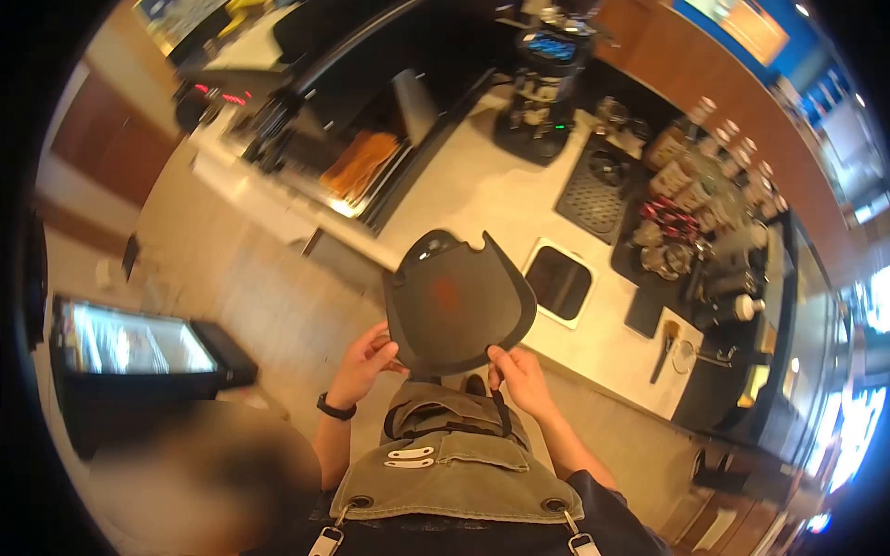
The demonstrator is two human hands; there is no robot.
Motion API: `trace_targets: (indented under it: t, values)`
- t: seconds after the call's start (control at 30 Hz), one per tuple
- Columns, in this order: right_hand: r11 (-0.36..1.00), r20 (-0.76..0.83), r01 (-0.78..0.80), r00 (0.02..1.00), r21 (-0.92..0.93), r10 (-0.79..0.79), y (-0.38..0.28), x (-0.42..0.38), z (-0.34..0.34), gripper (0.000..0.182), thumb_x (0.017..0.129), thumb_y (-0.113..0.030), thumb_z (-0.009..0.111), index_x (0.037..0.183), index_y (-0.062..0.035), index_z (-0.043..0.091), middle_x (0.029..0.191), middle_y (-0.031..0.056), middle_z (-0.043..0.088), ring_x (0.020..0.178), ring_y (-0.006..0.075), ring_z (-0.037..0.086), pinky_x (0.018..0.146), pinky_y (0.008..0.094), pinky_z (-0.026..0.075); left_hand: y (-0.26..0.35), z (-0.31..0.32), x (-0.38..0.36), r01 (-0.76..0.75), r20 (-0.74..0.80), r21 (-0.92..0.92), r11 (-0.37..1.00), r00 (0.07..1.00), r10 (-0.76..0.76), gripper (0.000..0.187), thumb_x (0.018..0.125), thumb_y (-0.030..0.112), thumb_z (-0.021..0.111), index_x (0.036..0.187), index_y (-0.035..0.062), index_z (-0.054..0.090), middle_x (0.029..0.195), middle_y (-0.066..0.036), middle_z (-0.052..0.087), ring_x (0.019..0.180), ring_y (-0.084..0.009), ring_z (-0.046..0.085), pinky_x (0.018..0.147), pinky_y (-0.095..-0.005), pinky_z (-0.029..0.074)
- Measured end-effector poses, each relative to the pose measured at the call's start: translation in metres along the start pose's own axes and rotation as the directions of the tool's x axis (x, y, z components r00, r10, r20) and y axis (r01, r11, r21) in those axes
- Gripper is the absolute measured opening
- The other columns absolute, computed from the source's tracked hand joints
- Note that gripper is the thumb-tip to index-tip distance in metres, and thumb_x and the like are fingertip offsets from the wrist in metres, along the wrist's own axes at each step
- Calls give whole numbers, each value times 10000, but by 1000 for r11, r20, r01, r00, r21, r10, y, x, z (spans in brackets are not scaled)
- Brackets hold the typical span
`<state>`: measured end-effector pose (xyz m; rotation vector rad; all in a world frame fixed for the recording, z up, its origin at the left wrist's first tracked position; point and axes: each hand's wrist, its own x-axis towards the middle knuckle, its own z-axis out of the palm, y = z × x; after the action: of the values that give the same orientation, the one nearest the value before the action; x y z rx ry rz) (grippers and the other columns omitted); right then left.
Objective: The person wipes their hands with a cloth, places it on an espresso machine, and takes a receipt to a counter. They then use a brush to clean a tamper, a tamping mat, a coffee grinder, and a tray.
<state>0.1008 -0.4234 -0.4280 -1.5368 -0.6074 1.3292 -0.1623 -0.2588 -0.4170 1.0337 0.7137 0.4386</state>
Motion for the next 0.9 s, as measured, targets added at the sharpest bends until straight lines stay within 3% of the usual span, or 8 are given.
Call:
trace_targets:
  t: [0.13, 0.27, 0.43, 0.57, 0.67, 0.83, 0.87, 0.9]
  values:
    - [984, 232, -26, 970, -177, 67, 17, -6, 40, 422, 1059, -358, 609, 914, 36, 660, 783, 83, 682, 683, 139, 641, 653, 296, 521, -41, -4, -106, -50, -278, -91, 995, 960, 23, 496, 1081, 125, 565, 1539, 9, 414, 1228, -122, 692, 1034, -186, 691, 870, -362, 623]
    - [979, 516, -23, 847, -205, 128, 40, 8, 102, 324, 1039, -274, 652, 1134, 30, 591, 830, 80, 668, 717, 152, 651, 673, 311, 553, -89, -7, -204, -206, -575, -135, 969, 813, 93, 509, 1083, 143, 570, 1536, -16, 401, 1239, -127, 680, 1020, -184, 691, 861, -355, 621]
    - [916, 749, -275, 529, -293, 398, 63, 1, 221, 211, 1039, -205, 604, 1104, -21, 522, 803, 124, 657, 692, 195, 644, 667, 326, 521, -143, 5, -311, -415, -856, -115, 903, 503, 122, 526, 1090, 171, 570, 1527, -57, 389, 1163, -115, 692, 956, -174, 696, 843, -334, 615]
    - [859, 769, -289, 387, -423, 509, 101, -43, 335, 148, 1033, -157, 561, 1051, -22, 503, 802, 136, 652, 709, 227, 641, 676, 344, 507, -196, 20, -399, -458, -980, -109, 882, 200, -17, 505, 1095, 234, 568, 1497, -45, 447, 1193, -136, 700, 999, -200, 719, 858, -321, 608]
    - [858, 826, -189, 237, -478, 512, 157, -71, 433, 125, 1029, -140, 529, 1060, -22, 501, 789, 122, 646, 665, 211, 625, 664, 339, 505, -226, 34, -460, -323, -997, -67, 944, 45, -56, 464, 1096, 236, 563, 1480, -13, 486, 1293, -143, 676, 1071, -221, 698, 883, -347, 594]
    - [889, 957, 360, 171, -283, 236, 247, -152, 616, 258, 1023, -121, 506, 1244, 9, 478, 756, 63, 629, 582, 160, 590, 553, 320, 496, -269, 42, -551, -168, -992, -15, 986, -117, -35, 427, 1083, 224, 583, 1453, 17, 525, 1240, -124, 714, 1000, -187, 716, 874, -317, 575]
    - [826, 969, 514, 192, -232, 153, 271, -169, 650, 356, 1023, -117, 509, 1334, 35, 427, 739, 76, 630, 583, 169, 608, 555, 339, 513, -269, 39, -571, -132, -989, -18, 991, -145, -37, 423, 1080, 220, 588, 1451, 24, 529, 1224, -116, 723, 984, -176, 719, 873, -310, 572]
    - [685, 991, 718, 125, -122, 45, 291, -186, 682, 438, 1019, -133, 524, 1391, 48, 380, 736, 163, 662, 619, 300, 670, 581, 414, 537, -283, 36, -580, -178, -976, -13, 984, -210, -51, 425, 1066, 223, 611, 1442, 36, 544, 1143, -89, 745, 891, -141, 708, 820, -293, 564]
